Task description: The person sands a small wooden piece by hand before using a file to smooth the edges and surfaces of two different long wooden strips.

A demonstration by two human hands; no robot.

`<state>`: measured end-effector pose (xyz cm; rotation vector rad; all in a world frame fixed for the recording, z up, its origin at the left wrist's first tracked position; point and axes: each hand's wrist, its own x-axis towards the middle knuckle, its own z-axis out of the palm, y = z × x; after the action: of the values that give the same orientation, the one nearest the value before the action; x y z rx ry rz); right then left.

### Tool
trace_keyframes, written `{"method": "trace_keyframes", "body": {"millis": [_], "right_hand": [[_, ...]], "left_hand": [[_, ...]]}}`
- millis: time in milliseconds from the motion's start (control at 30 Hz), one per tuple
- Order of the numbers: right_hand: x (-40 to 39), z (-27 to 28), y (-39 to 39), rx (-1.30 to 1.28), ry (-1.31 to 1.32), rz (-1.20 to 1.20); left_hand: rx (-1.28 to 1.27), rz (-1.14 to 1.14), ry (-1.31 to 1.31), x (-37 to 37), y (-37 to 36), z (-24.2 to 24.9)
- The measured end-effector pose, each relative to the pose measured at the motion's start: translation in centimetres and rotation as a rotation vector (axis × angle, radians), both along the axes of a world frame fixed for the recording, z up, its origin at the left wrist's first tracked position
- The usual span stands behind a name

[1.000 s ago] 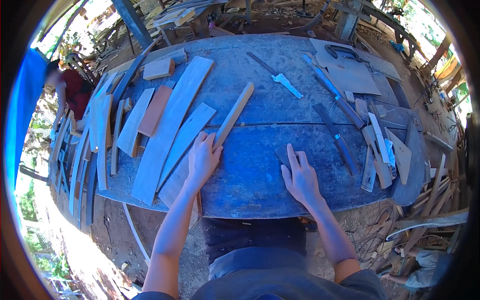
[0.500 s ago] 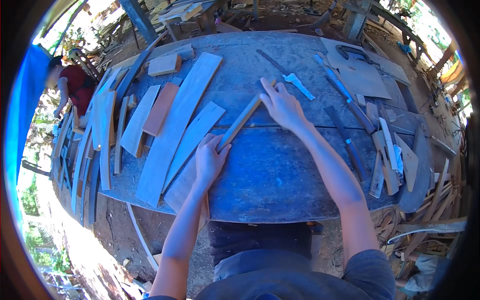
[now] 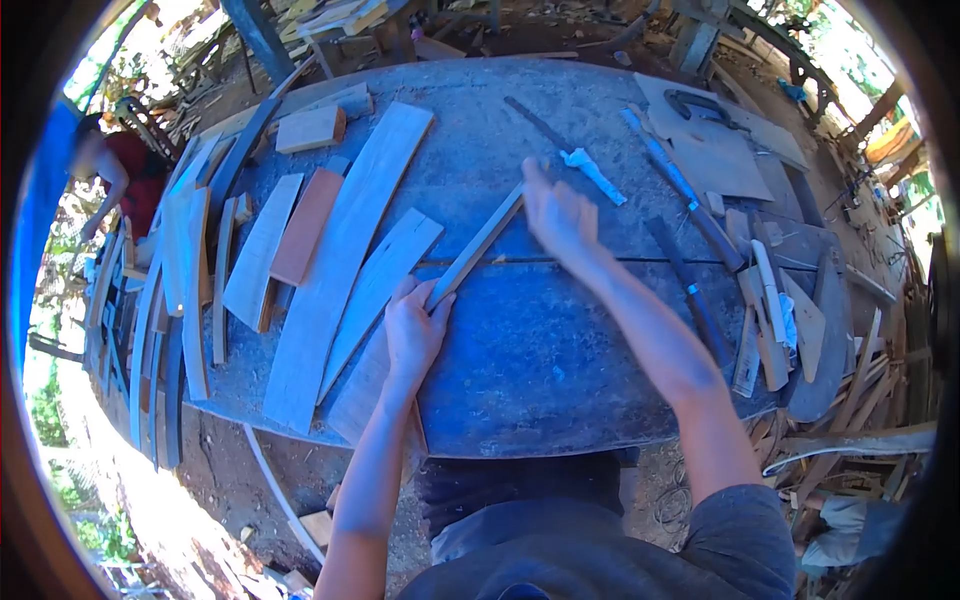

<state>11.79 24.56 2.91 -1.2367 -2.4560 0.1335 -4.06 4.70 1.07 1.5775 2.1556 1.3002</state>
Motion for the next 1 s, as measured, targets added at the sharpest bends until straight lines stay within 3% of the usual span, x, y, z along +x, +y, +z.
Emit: {"method": "trace_keyframes", "body": {"millis": [100, 200, 267, 367, 400, 500, 567, 700, 800, 867, 933, 1000], "right_hand": [[-0.9, -4.2, -7.1, 0.068, 0.023, 0.172], [-0.3, -1.1, -8.8, 0.073, -0.061, 0.348], [-0.7, 0.2, -2.2, -0.094, -0.017, 0.139], [-0.3, -1.0, 3.3, 0.031, 0.076, -0.041], [-0.3, -1.0, 1.9, 0.045, 0.076, -0.056], [-1.0, -2.0, -4.4, 0.092, 0.043, 0.034], [-0.5, -1.6, -7.0, 0.050, -0.040, 0.253], [1.5, 0.0, 4.2, -0.014, 0.127, -0.161], [5.0, -2.7, 5.8, 0.124, 0.148, -0.232], [6.8, -1.9, 0.7, 0.113, 0.185, -0.228], [9.3, -1.0, -3.7, -0.012, 0.053, -0.167], [11.7, -1.8, -6.3, 0.046, 0.035, -0.147]], "left_hand": [[-0.023, 0.000, 0.007, -0.4, 0.2, -0.3], [-0.013, -0.031, 0.027, -0.5, 0.0, 0.1], [-0.017, -0.030, 0.018, -0.1, -0.1, 0.3], [-0.019, -0.021, 0.022, -0.4, -0.1, 0.1], [-0.020, -0.007, 0.031, -0.6, 0.2, -0.1], [0.009, -0.042, 0.043, -1.0, 0.4, -1.0], [-0.014, -0.040, 0.031, -1.0, 0.6, -0.9], [-0.014, -0.033, 0.056, -0.3, 0.0, 0.1], [0.004, -0.043, 0.054, -0.5, 0.4, -0.2], [-0.015, -0.026, 0.075, -0.7, 0.7, -0.4], [-0.063, -0.008, 0.086, -0.3, 0.6, -0.4], [-0.088, -0.011, 0.076, -0.1, 0.7, 0.1]]}}
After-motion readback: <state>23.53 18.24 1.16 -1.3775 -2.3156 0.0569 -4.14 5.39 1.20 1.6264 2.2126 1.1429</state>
